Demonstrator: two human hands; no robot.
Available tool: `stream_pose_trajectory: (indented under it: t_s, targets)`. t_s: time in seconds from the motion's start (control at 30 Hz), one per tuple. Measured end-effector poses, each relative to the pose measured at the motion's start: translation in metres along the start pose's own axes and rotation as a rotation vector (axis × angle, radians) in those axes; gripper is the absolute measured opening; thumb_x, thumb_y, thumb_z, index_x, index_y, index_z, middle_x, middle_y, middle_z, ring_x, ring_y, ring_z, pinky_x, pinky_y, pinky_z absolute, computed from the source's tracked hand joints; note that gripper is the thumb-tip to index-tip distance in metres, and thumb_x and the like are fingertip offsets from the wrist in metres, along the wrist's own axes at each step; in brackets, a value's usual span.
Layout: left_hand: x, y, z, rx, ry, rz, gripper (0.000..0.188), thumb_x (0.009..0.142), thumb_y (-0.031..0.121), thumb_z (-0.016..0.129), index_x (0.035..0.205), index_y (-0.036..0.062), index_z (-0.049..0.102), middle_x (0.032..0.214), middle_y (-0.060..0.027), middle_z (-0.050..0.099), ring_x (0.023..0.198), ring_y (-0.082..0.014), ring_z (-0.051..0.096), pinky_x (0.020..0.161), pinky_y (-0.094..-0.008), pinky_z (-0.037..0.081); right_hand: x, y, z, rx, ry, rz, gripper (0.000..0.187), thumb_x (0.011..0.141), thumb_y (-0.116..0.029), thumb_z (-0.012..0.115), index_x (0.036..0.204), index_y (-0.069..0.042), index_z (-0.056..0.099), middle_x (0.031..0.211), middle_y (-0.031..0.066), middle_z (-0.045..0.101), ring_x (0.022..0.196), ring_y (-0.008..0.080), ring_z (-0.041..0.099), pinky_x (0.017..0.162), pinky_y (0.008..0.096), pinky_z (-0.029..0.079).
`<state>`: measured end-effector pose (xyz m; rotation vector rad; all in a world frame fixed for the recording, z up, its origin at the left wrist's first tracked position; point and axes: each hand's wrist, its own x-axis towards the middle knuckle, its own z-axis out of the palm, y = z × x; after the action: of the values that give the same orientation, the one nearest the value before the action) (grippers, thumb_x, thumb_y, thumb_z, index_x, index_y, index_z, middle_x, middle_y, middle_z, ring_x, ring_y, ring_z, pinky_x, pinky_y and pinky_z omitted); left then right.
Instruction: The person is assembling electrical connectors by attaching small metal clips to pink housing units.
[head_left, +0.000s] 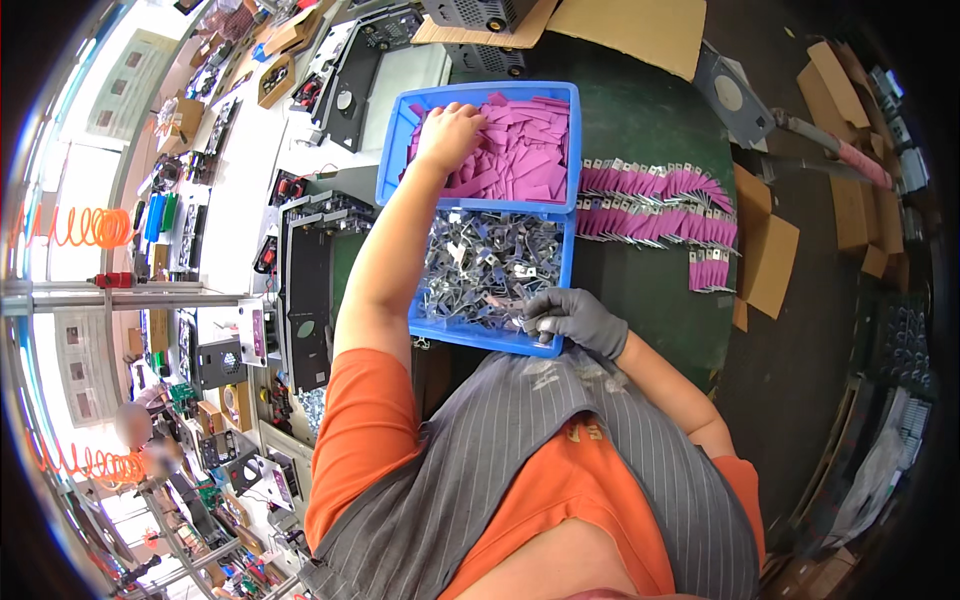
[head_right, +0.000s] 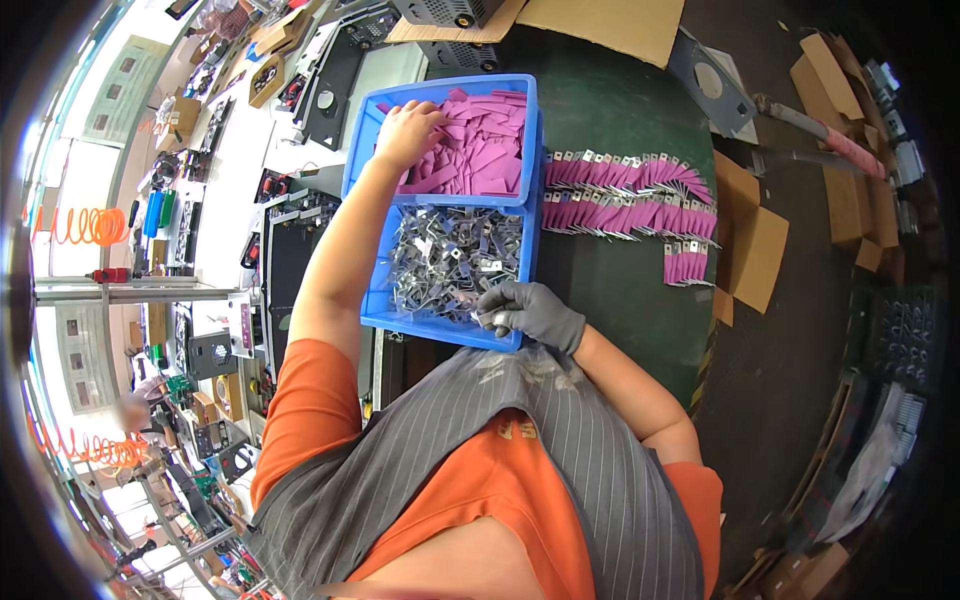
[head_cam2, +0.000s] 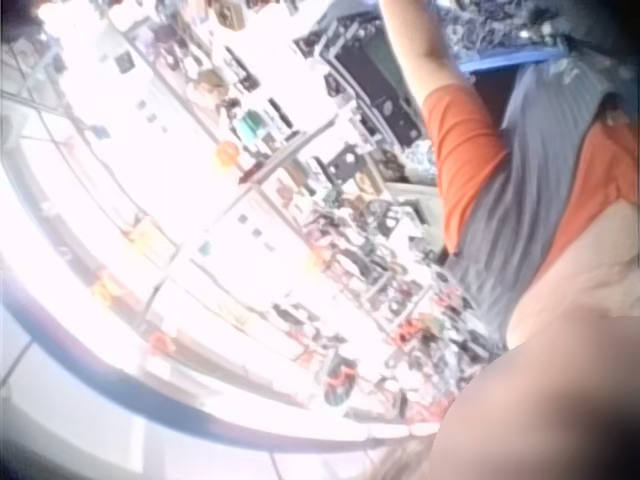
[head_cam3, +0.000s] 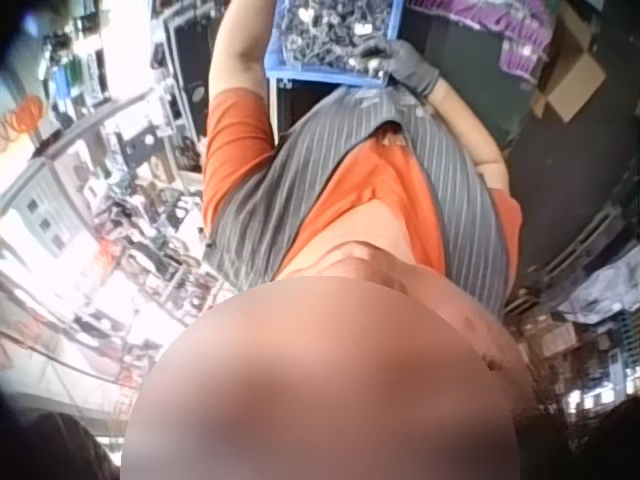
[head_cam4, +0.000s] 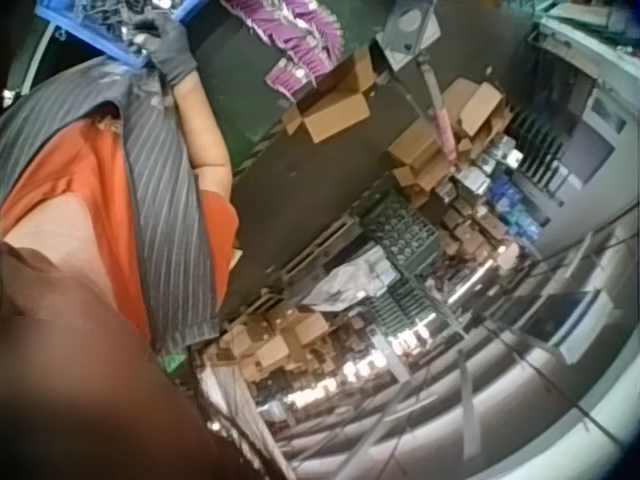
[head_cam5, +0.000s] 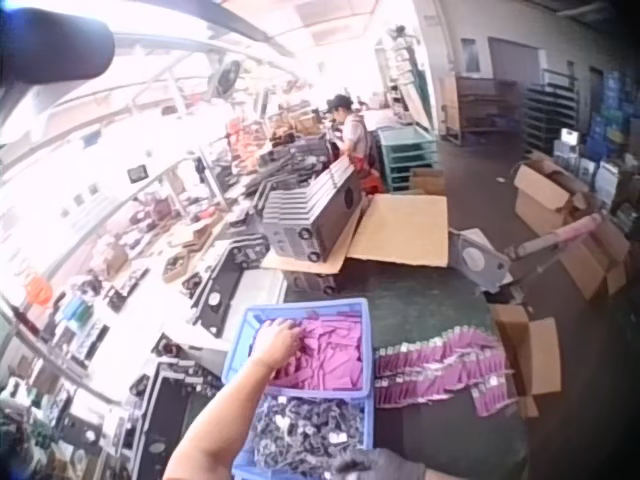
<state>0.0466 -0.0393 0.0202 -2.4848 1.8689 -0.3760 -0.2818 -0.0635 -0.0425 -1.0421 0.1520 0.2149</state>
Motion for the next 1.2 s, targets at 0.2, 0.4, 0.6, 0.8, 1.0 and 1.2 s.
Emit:
stream_pose_trajectory:
  t_s: [0.2,0.4,0.6,0.8,1.0,1.2]
  targets:
    - [-0.014,0.011,-0.013,-0.381,0.242,-0.212,0.017,0.078,0.026,0.066,0.088,0.012,0.07,0.081,-0.0051,0.067,0.083,-0.0244,0.062,0.074,-0.035,0.048,0.0,-0.004,-0.005,0.061,-0.017,0.007,0.024,0.085,0.001,0.057,0.109,0.001,0.059,0.096,0.0087,0.063,0.089,0.0157,0.063,0.069,0.0273,0.054]
    - [-0.031,0.032,-0.013,-0.499,0.053,-0.319,0.019,0.083,0.021,0.062,0.094,0.0085,0.069,0.084,-0.0185,0.064,0.077,-0.0348,0.062,0.07,-0.0381,0.051,0.002,-0.006,-0.003,0.051,-0.015,0.014,0.029,0.084,0.0,0.055,0.114,0.002,0.058,0.097,0.0098,0.065,0.08,0.0131,0.063,0.071,0.0248,0.054]
    - [-0.04,0.029,-0.012,-0.969,-0.018,-0.592,0.016,0.079,0.017,0.071,0.085,0.0019,0.069,0.071,-0.0024,0.067,0.059,-0.008,0.057,0.057,-0.0238,0.044,0.002,-0.004,-0.003,0.065,-0.033,-0.013,0.023,0.084,0.0,0.057,0.107,-0.001,0.06,0.095,0.0073,0.063,0.084,0.0141,0.062,0.067,0.0265,0.053]
    - [-0.035,0.034,-0.021,-1.089,-0.086,-0.627,0.016,0.073,0.014,0.077,0.081,0.0032,0.069,0.069,0.0022,0.063,0.063,-0.0039,0.052,0.058,-0.0199,0.042,0.001,-0.005,-0.003,0.047,-0.021,-0.018,0.023,0.084,-0.001,0.058,0.106,-0.001,0.059,0.094,0.0078,0.063,0.083,0.0136,0.062,0.066,0.0263,0.052]
    - [-0.034,0.038,-0.007,-1.11,-0.069,-0.571,0.015,0.074,0.013,0.077,0.079,0.0029,0.067,0.068,0.003,0.061,0.062,-0.0043,0.052,0.057,-0.0188,0.042,0.002,-0.002,-0.005,0.042,-0.026,-0.023,0.024,0.084,-0.001,0.059,0.108,0.0,0.058,0.095,0.0085,0.063,0.084,0.0145,0.062,0.067,0.0267,0.053]
    - [-0.031,0.034,-0.017,-1.158,-0.198,-0.628,0.021,0.073,0.017,0.078,0.067,0.0082,0.06,0.061,0.0061,0.053,0.053,-0.0026,0.044,0.049,-0.0186,0.034,0.003,0.0,-0.006,0.073,-0.023,-0.027,0.026,0.084,0.0,0.058,0.11,0.0,0.057,0.096,0.0099,0.063,0.086,0.0161,0.063,0.069,0.0272,0.053]
